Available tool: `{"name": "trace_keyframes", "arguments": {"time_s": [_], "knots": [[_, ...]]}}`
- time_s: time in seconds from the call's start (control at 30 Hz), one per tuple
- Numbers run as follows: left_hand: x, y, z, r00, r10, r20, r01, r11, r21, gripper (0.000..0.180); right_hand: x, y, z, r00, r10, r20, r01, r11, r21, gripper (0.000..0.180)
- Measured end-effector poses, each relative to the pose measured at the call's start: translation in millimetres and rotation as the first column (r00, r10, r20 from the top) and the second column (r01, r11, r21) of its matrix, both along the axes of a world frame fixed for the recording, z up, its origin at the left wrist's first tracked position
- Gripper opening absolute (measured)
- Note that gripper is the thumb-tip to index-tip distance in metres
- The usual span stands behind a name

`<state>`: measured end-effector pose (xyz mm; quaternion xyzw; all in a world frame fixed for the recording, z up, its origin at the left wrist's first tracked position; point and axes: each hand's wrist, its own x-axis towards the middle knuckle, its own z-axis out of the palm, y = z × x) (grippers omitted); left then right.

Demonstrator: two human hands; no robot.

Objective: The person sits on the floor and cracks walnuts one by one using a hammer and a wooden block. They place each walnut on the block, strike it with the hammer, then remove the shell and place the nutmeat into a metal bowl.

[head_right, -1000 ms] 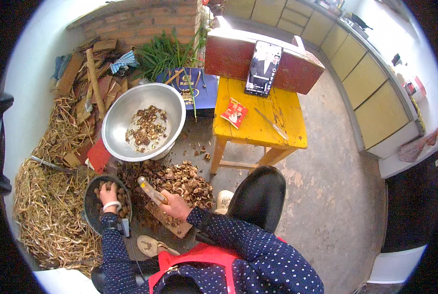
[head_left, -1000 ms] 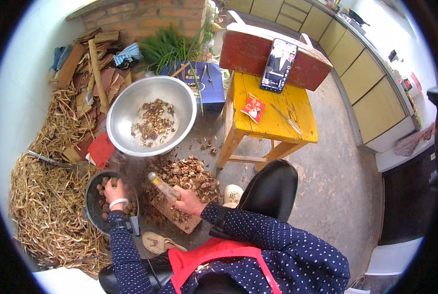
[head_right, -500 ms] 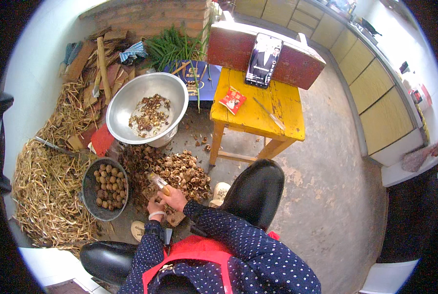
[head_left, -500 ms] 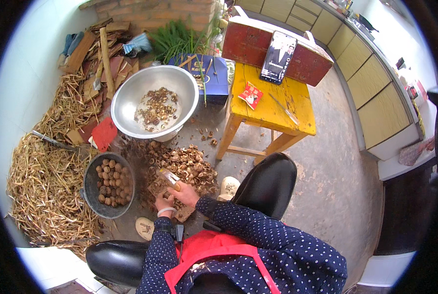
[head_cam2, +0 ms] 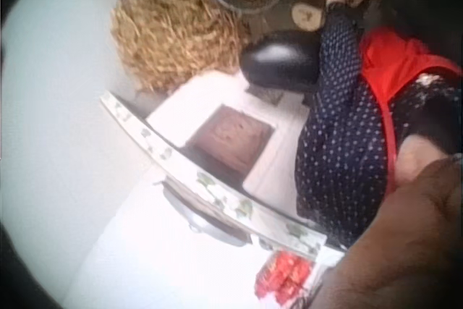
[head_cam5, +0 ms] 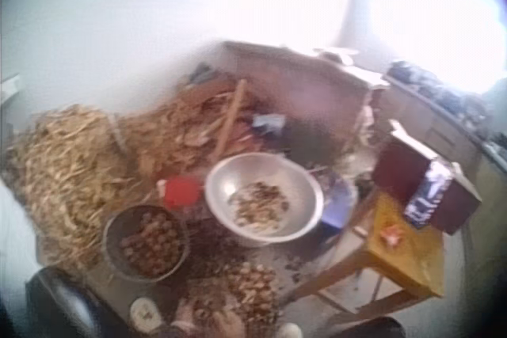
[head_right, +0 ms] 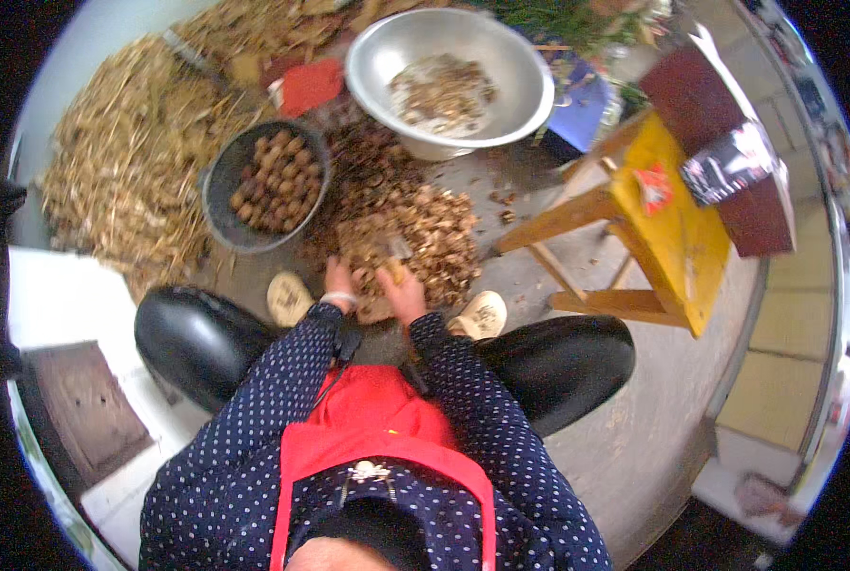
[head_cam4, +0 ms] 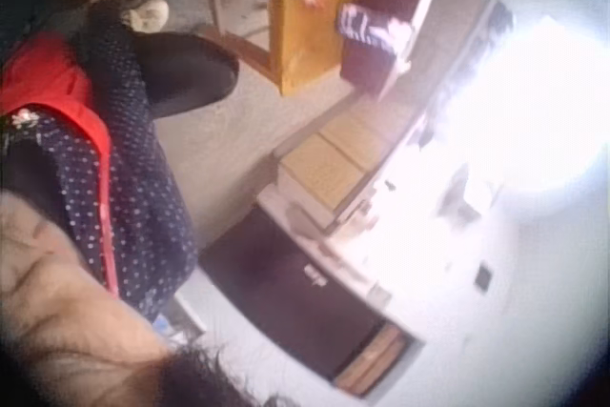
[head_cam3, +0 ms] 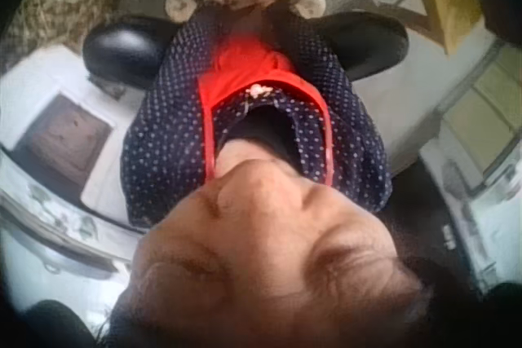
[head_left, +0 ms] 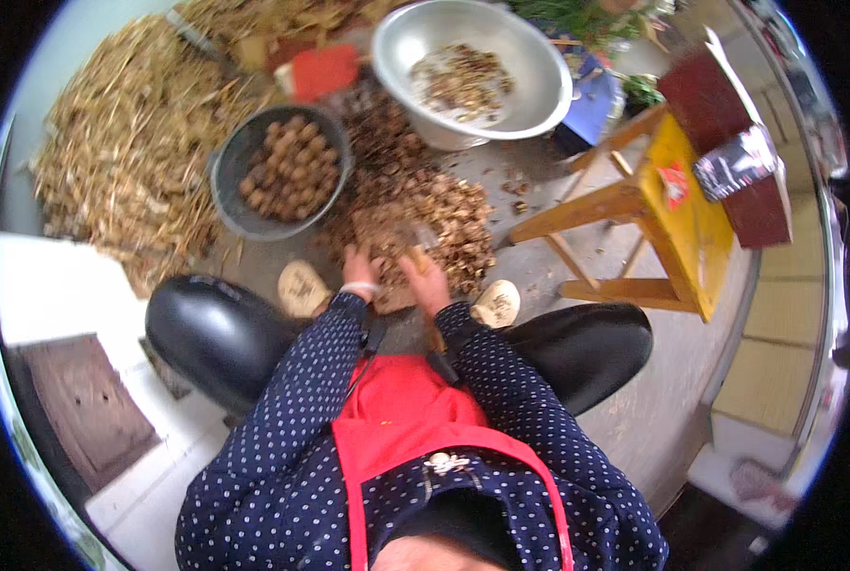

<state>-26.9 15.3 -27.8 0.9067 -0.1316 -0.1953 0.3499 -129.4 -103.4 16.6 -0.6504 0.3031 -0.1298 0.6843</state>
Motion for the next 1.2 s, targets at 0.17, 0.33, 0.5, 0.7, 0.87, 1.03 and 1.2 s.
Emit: {"name": "trace_keyframes", "arguments": {"time_s": [0.17, 0.33, 0.5, 0.7, 0.87, 1.03, 1.2], "knots": [[-5.2, -5.1, 28.0, 0.994, -0.013, 0.11, 0.016, 0.999, -0.033, 0.045, -3.6, -1.5, 14.8, 0.967, 0.06, -0.249, -0.097, 0.986, -0.139, 0.039], [-0.4, -10.7, 29.5, 0.991, 0.014, 0.136, -0.001, 0.996, -0.091, 0.044, 0.0, 3.6, 29.3, 0.954, 0.1, -0.282, -0.156, 0.97, -0.186, 0.04], [0.0, -10.6, 23.2, 0.994, 0.065, 0.09, -0.056, 0.994, -0.091, 0.045, 5.1, 8.6, 40.2, 0.979, 0.114, -0.17, -0.16, 0.945, -0.287, 0.041], [3.8, -8.1, 16.2, 0.996, 0.08, 0.034, -0.077, 0.994, -0.084, 0.047, 14.2, 18.7, 46.3, 0.878, 0.116, -0.464, -0.325, 0.856, -0.402, 0.04], [1.2, -5.5, 13.2, 0.987, 0.03, 0.155, -0.027, 0.999, -0.025, 0.048, 12.7, 10.2, 48.1, 0.987, 0.045, -0.154, -0.098, 0.929, -0.358, 0.033], [3.2, -5.6, 13.4, 0.997, 0.033, 0.071, -0.03, 0.999, -0.045, 0.047, 3.6, 19.9, 39.9, 0.916, 0.136, -0.378, -0.298, 0.859, -0.415, 0.034], [2.6, -5.7, 14.5, 0.994, 0.032, 0.103, -0.033, 0.999, 0.007, 0.046, 2.1, 14.6, 41.0, 0.931, 0.062, -0.36, -0.176, 0.94, -0.293, 0.033]]}}
